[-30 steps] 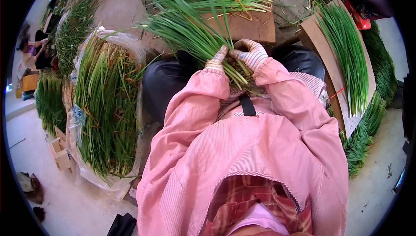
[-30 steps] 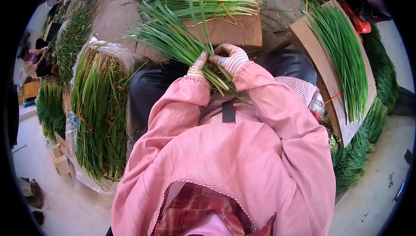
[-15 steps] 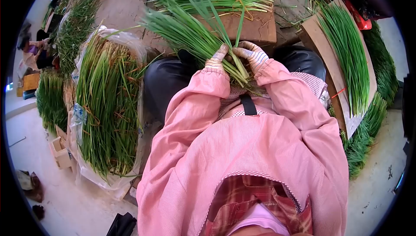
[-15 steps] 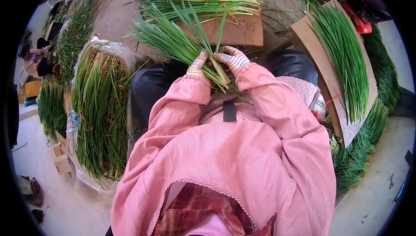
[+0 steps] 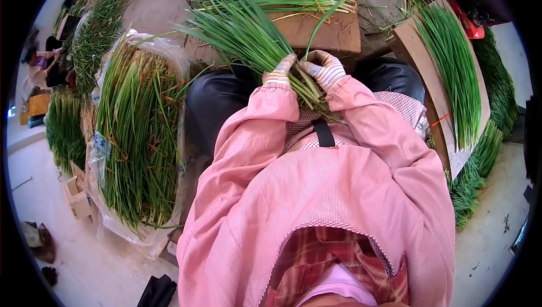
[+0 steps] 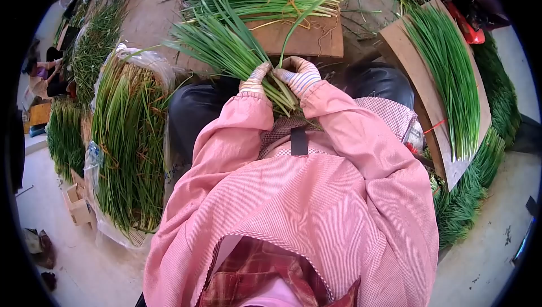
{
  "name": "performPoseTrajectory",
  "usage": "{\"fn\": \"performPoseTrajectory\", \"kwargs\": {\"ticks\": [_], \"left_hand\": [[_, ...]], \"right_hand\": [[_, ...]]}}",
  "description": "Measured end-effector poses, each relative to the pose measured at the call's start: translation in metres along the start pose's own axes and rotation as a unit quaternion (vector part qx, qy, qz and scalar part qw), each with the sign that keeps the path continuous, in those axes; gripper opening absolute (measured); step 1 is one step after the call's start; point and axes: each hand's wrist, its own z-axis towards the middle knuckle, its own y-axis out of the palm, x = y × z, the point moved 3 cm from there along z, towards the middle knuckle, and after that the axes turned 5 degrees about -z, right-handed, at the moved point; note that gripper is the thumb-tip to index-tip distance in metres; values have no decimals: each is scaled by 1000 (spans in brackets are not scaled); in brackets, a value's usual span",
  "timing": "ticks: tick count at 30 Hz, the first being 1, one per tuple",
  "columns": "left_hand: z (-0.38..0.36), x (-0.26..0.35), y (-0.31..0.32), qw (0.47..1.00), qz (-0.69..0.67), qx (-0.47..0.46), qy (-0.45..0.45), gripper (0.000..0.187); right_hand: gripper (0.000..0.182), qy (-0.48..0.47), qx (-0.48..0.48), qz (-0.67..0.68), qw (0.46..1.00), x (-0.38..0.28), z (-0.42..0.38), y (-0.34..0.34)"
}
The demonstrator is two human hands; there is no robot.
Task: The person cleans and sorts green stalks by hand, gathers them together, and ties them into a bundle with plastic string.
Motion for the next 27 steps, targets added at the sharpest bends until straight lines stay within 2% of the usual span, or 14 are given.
{"fn": "performPoseTrajectory", "kwargs": {"ticks": [2, 5, 7, 10, 11, 12, 15, 16, 17, 19, 20, 21, 23, 27], "left_hand": [[0, 4, -1, 999, 35, 2, 18, 30], [-10, 4, 4, 964, -229, -8, -132, 32], [-17, 12, 10, 958, -242, -5, -153, 31], [-14, 16, 13, 950, -300, -71, -54, 23], [-17, 21, 12, 950, -299, -72, -54, 23], [-25, 31, 14, 942, -309, -123, -47, 25], [-35, 47, 19, 942, -286, -174, -33, 25], [-28, 44, 20, 938, -280, -202, -38, 26], [-23, 39, 20, 934, -272, -228, -43, 26], [-28, 33, 29, 937, -267, -218, -52, 28], [-25, 28, 29, 947, -240, -210, -28, 27], [-27, 28, 31, 948, -235, -212, -29, 27], [-31, 28, 29, 956, -213, -197, -41, 30], [8, -7, -1, 985, -155, -78, -21, 37]], "right_hand": [[13, -18, -2, -12, 1000, -5, 2, 1], [15, 91, 20, 65, 993, -15, -5, -3], [18, 67, 14, 6, 998, -13, -2, -10], [16, -23, -55, -266, 962, -8, 4, -30], [20, -35, -59, -401, 913, -10, 3, -46], [25, -16, -63, -599, 798, -27, -3, -56], [34, 84, -94, -733, 668, -26, -9, -95], [36, 60, -79, -680, 726, -34, -14, -92], [33, -68, -101, -639, 759, -41, -17, -80], [31, -124, -159, -367, 908, -51, -23, -38], [30, -35, -158, -283, 945, -51, -28, -21], [29, 53, -156, -192, 967, -49, -31, -8], [28, 54, -141, -100, 983, -37, -26, -2], [25, -50, -84, -340, 935, -32, -18, -6]]}}
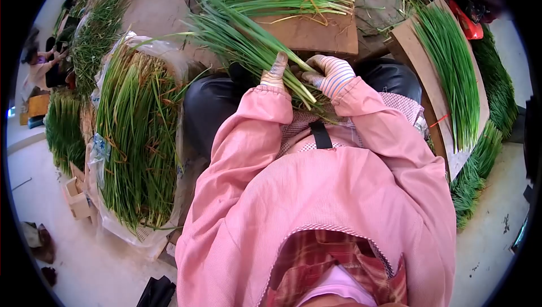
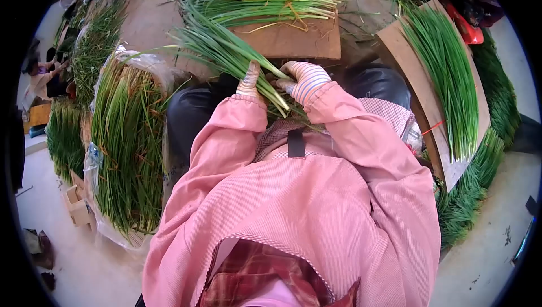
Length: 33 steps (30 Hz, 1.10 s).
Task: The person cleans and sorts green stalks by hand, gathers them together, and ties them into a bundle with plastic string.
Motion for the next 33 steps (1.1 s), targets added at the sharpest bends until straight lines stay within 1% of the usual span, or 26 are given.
{"fn": "performPoseTrajectory", "kwargs": {"ticks": [1, 2, 3, 4, 6, 7, 8, 10, 12, 14, 15, 18, 19, 20, 22, 23, 24, 25, 26, 27, 28, 29, 30, 31, 32, 33], "left_hand": [[2, -3, -2, 999, 27, 4, 20, 38], [4, -5, -2, 993, 56, -29, 101, 33], [-1, -2, 1, 993, 57, -28, 100, 33], [-14, 3, 10, 997, 42, -20, 64, 32], [-40, 16, 29, 1000, 9, -7, -5, 29], [-45, 18, 33, 999, -8, -1, -39, 28], [-39, 15, 28, 999, -8, -1, -38, 28], [-30, 12, 24, 998, -30, -47, -1, 27], [-34, 13, 22, 998, -33, -54, -17, 28], [-45, 17, 30, 993, -15, -89, -82, 28], [-45, 15, 29, 989, -34, -106, -98, 30], [-41, 16, 27, 994, -15, -89, -57, 32], [-44, 15, 28, 995, -16, -76, -68, 34], [-44, 18, 29, 995, -16, -77, -67, 34], [-45, 27, 29, 995, 81, -55, 4, 34], [-46, 30, 30, 995, 73, -36, 48, 36], [-46, 34, 31, 995, 41, -39, 87, 31], [-44, 38, 28, 996, -18, -64, 57, 28], [-39, 45, 27, 992, -75, -94, 28, 26], [-41, 59, 35, 981, -109, -146, 67, 21], [-36, 75, 36, 979, -107, -156, 80, 24], [-41, 92, 46, 967, -83, -192, 142, 26], [-52, 107, 60, 951, -61, -225, 205, 29], [-60, 119, 71, 942, -51, -245, 222, 32], [-65, 127, 78, 934, -41, -263, 239, 35], [-60, 129, 75, 930, -53, -256, 258, 37]], "right_hand": [[24, -18, -9, -57, 998, -2, -1, 0], [24, -36, -17, -115, 993, -3, -3, 1], [24, -35, -17, -113, 993, -1, -3, 2], [24, -27, -19, -19, 999, 4, -4, 5], [25, -14, -21, 167, 986, 8, -5, 8], [22, 23, -22, 154, 988, 5, -7, 5], [22, 22, -22, 154, 988, 4, -6, 3], [20, 31, -66, 216, 974, 5, -6, 1], [18, 32, -68, 207, 975, 7, -5, -3], [18, 32, -124, 211, 969, 7, -4, -2], [18, 31, -123, 212, 969, 9, -3, -3], [15, 0, -67, 122, 990, 15, 4, -7], [11, 3, -44, 93, 995, 17, 7, -10], [12, 12, -15, 37, 999, 25, 11, -12], [12, 10, 43, -90, 995, 27, 9, -21], [12, 10, 42, -89, 995, 32, 10, -24], [11, -11, 33, -161, 986, 39, 11, -24], [11, -33, 23, -233, 972, 48, 11, -25], [10, -98, 6, -302, 948, 56, 8, -26], [11, -104, -29, -358, 928, 63, 2, -23], [9, -100, -57, -381, 917, 68, -9, -20], [12, -39, -149, -354, 922, 89, -13, -13], [21, 38, -269, -487, 830, 97, -16, -2], [29, 88, -369, -514, 769, 108, -21, 9], [31, 139, -449, -570, 673, 131, -20, 26], [28, 142, -371, -536, 745, 122, -20, 20]]}}
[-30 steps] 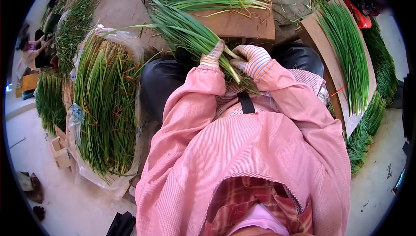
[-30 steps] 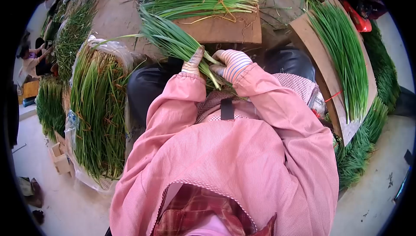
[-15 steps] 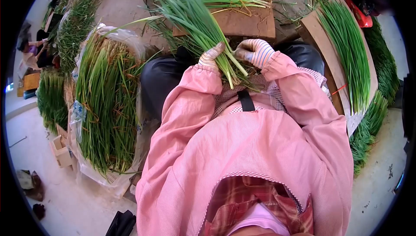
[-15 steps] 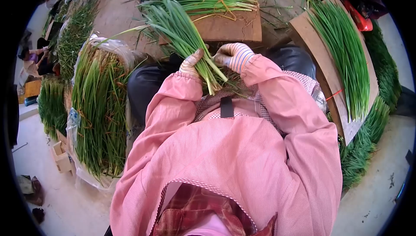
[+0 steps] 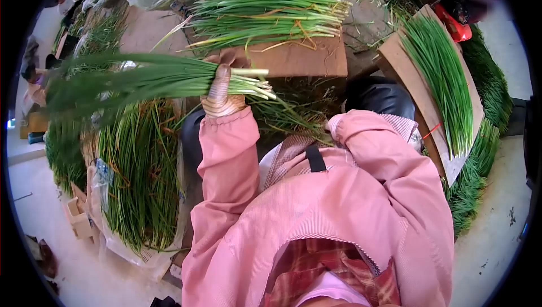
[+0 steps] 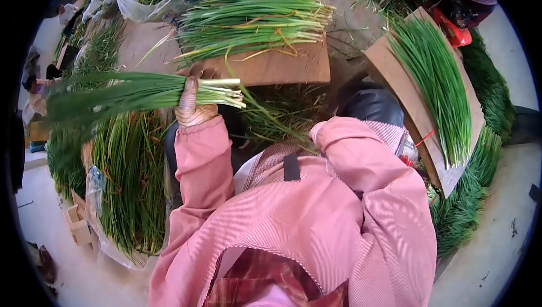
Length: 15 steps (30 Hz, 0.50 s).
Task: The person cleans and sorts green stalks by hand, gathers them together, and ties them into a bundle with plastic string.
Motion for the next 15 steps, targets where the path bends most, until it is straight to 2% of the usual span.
{"fn": "performPoseTrajectory", "kwargs": {"ticks": [1, 3, 4, 5, 6, 8, 10, 12, 13, 15], "left_hand": [[1, 0, -7, 997, 54, 61, 1, 39], [4, -11, -15, 999, 20, 2, -40, 34], [0, -19, -13, 998, -15, 12, -66, 28], [0, -29, -17, 981, -133, -32, -135, 14], [-2, -35, -19, 971, -178, -18, -156, 10], [-5, -42, -19, 947, -257, 42, -187, 24], [-1, -46, -15, 956, -231, 14, -183, 22], [2, -48, -12, 967, -175, -8, -186, 17], [3, -48, -12, 967, -178, -8, -185, 17], [3, -50, -16, 969, -137, 52, -199, 16]], "right_hand": [[25, 19, 77, 76, 994, 5, -7, -8], [17, -72, 220, 108, 967, 15, -43, -54], [15, -56, 372, 150, 914, 25, -55, -78], [14, -39, 514, 187, 836, 37, -64, -98], [16, 3, 547, 183, 817, 56, -61, -115], [20, 78, 601, 154, 780, 84, -66, -148], [22, 111, 624, 126, 763, 101, -66, -169], [27, 142, 543, 90, 822, 113, -48, -177], [27, 147, 530, 69, 832, 114, -40, -178], [27, 173, 487, 52, 855, 117, -36, -186]]}}
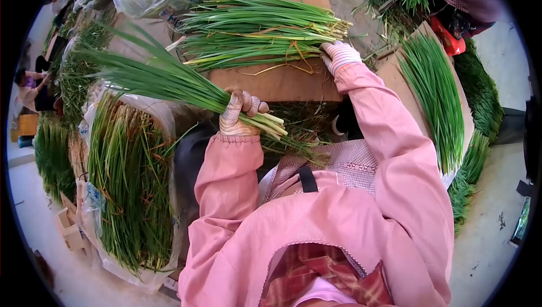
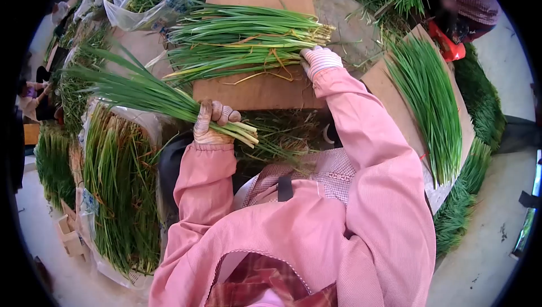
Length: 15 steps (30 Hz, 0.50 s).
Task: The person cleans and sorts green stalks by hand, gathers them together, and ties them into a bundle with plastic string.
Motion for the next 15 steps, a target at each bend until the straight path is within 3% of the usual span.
{"fn": "performPoseTrajectory", "kwargs": {"ticks": [2, 4, 6, 8, 10, 11, 12, 14, 15], "left_hand": [[-1, -1, 2, 1000, 5, -1, 12, 13], [0, 1, 5, 999, 28, -14, 28, 9], [0, 7, 1, 998, 29, -12, 51, 7], [0, 11, -7, 995, 59, -74, 42, 11], [-1, 9, -6, 997, 35, -24, 68, 22], [-1, 6, -9, 994, 24, 74, 74, 24], [-2, 5, -14, 982, 13, 170, 76, 26], [-1, 1, -20, 988, -49, 139, 56, 32], [-5, 0, -17, 985, -45, 156, 53, 32]], "right_hand": [[25, -27, -62, -31, 997, -2, 11, -8], [22, -49, -42, -69, 996, -4, 14, -26], [19, -61, 147, 11, 987, -3, 7, -59], [17, -72, 218, 173, 958, 5, -3, -83], [20, -117, 244, 195, 943, 15, -13, -91], [17, -126, 37, 80, 988, 23, -14, -77], [21, -125, -171, -40, 977, 35, -19, -66], [28, -28, -192, -95, 976, 73, -11, -95], [28, 4, -152, -87, 984, 74, -11, -126]]}}
